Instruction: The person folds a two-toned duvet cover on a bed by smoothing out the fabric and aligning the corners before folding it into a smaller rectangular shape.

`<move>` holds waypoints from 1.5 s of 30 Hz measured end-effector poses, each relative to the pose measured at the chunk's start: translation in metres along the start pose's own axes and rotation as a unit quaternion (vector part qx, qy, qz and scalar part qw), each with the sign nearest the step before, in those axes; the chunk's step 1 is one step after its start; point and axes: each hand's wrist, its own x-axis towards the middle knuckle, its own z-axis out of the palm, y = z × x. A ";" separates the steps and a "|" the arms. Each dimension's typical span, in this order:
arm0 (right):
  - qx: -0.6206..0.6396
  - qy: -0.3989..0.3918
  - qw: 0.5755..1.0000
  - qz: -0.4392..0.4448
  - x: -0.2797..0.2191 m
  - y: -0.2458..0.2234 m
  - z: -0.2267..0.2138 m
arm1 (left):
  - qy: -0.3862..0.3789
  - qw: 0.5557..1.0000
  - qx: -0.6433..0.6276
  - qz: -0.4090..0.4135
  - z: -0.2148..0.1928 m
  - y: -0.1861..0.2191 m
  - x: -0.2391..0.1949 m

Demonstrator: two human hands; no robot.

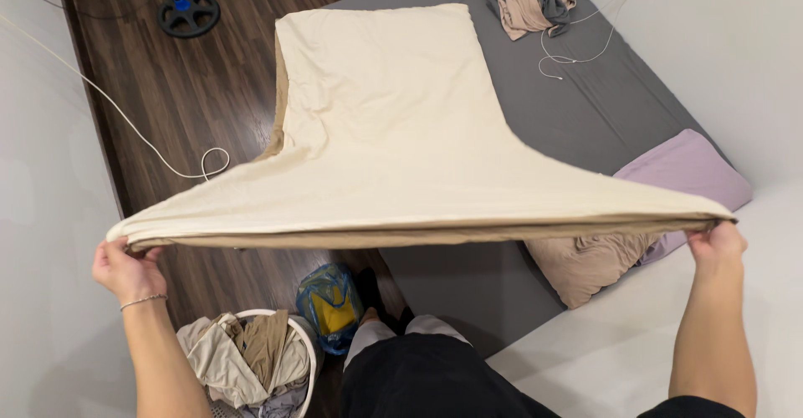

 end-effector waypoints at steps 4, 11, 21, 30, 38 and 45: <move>-0.205 0.052 0.977 0.002 -0.018 0.034 -0.019 | 0.038 0.996 0.066 -0.056 -0.023 -0.020 -0.015; -0.354 0.044 0.932 0.070 -0.031 0.068 -0.042 | 0.087 0.983 0.123 -0.110 -0.047 -0.030 -0.037; -0.155 0.115 0.981 0.033 -0.022 0.076 -0.041 | 0.051 0.989 0.066 -0.118 -0.019 -0.026 -0.021; -0.269 0.079 0.953 0.114 -0.064 0.131 -0.044 | 0.100 0.961 0.139 -0.217 -0.011 -0.091 -0.055; -0.316 0.109 0.938 0.090 -0.033 0.079 -0.021 | 0.087 0.973 0.143 -0.161 -0.034 -0.054 0.037; -0.323 0.130 0.936 0.042 0.010 0.091 0.044 | 0.070 0.967 0.164 -0.181 -0.025 -0.063 0.115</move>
